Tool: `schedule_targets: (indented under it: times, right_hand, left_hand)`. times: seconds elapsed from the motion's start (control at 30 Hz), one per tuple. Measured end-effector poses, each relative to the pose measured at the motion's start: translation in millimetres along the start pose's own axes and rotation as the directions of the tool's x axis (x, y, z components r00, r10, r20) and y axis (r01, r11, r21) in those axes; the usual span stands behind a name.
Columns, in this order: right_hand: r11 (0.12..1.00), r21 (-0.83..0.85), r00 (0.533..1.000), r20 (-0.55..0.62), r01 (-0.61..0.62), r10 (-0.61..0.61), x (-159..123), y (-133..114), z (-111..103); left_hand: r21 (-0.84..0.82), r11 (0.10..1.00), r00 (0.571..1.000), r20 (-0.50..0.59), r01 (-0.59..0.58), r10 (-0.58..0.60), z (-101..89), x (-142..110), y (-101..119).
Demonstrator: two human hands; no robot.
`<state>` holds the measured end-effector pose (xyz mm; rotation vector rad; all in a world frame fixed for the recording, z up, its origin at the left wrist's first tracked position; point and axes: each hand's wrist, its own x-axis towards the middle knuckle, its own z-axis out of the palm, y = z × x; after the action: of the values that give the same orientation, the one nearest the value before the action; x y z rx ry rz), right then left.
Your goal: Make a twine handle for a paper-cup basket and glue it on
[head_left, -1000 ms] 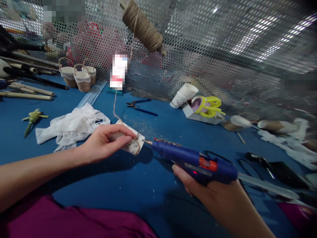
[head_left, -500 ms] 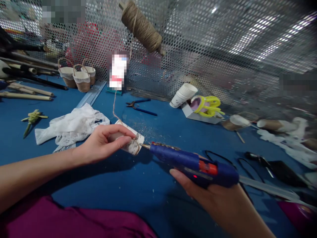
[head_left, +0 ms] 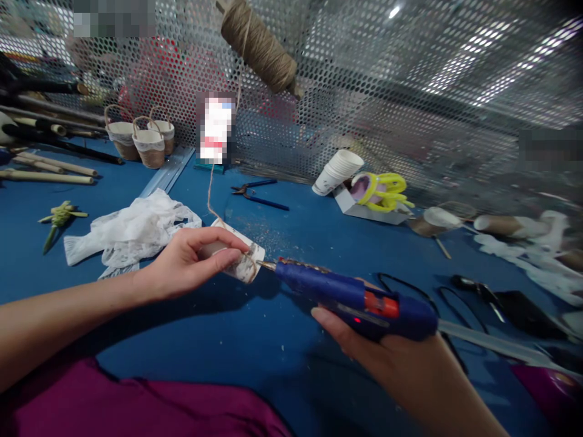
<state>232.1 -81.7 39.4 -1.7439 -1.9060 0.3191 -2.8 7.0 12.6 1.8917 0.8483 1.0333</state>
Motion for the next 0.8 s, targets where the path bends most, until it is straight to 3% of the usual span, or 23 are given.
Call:
schedule_targets:
  times: [0.13,0.27,0.6,0.8]
  right_hand:
    - [0.998,-0.022,0.997,0.040,0.063,-0.062,3.0,-3.0,-3.5]
    - [1.000,-0.031,0.999,0.035,0.001,0.000,-0.2,-1.5,-2.9]
    - [1.000,-0.027,0.998,0.066,0.008,-0.006,2.0,-2.9,-6.2]
    - [0.995,0.089,0.990,0.136,-0.052,0.040,3.8,-5.3,-7.4]
  left_hand:
    - [-0.015,1.000,1.000,-0.005,-0.023,0.023,0.2,0.4,1.1]
    - [-0.023,1.000,1.000,-0.003,-0.017,0.017,0.6,0.3,0.9]
    - [-0.031,0.999,1.000,-0.009,0.011,-0.011,0.7,-0.3,0.9]
    - [-0.042,0.999,1.000,-0.013,0.000,0.000,0.4,-1.6,2.5]
